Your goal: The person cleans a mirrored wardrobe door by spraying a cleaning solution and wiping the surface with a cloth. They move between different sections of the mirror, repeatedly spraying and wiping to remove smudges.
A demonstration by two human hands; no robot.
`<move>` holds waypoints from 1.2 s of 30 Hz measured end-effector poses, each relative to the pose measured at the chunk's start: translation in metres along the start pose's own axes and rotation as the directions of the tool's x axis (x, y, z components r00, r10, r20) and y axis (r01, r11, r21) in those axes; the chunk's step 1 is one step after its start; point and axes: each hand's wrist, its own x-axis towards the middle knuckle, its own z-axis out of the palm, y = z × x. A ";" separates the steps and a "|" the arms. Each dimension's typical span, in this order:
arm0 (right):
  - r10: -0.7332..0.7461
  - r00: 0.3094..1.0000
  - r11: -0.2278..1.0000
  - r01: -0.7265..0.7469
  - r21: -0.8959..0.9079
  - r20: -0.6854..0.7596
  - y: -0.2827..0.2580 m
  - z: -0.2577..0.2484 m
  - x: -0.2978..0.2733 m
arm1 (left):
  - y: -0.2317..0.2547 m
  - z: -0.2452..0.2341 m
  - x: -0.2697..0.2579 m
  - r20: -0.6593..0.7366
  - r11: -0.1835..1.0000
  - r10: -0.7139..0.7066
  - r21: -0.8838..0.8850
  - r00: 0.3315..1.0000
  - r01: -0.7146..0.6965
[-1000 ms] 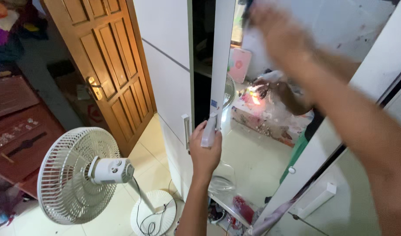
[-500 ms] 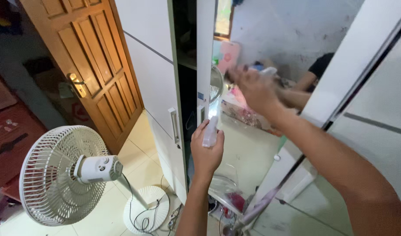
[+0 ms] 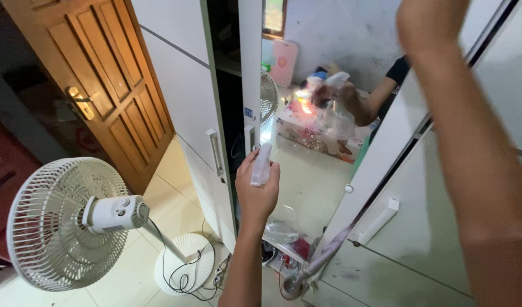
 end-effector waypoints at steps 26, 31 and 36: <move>-0.123 0.976 0.988 0.137 -0.067 0.181 -0.102 -0.044 -0.114 | -0.026 -0.002 -0.042 0.099 0.992 0.002 0.127 0.995 -0.014; -0.348 0.879 0.937 0.332 0.105 0.326 -0.166 -0.017 -0.261 | -0.034 -0.006 -0.052 0.127 0.992 0.012 0.125 0.992 -0.028; -0.410 0.893 0.872 0.326 0.365 0.183 -0.162 0.000 -0.291 | -0.040 -0.023 -0.064 0.146 0.986 0.002 0.167 0.989 -0.026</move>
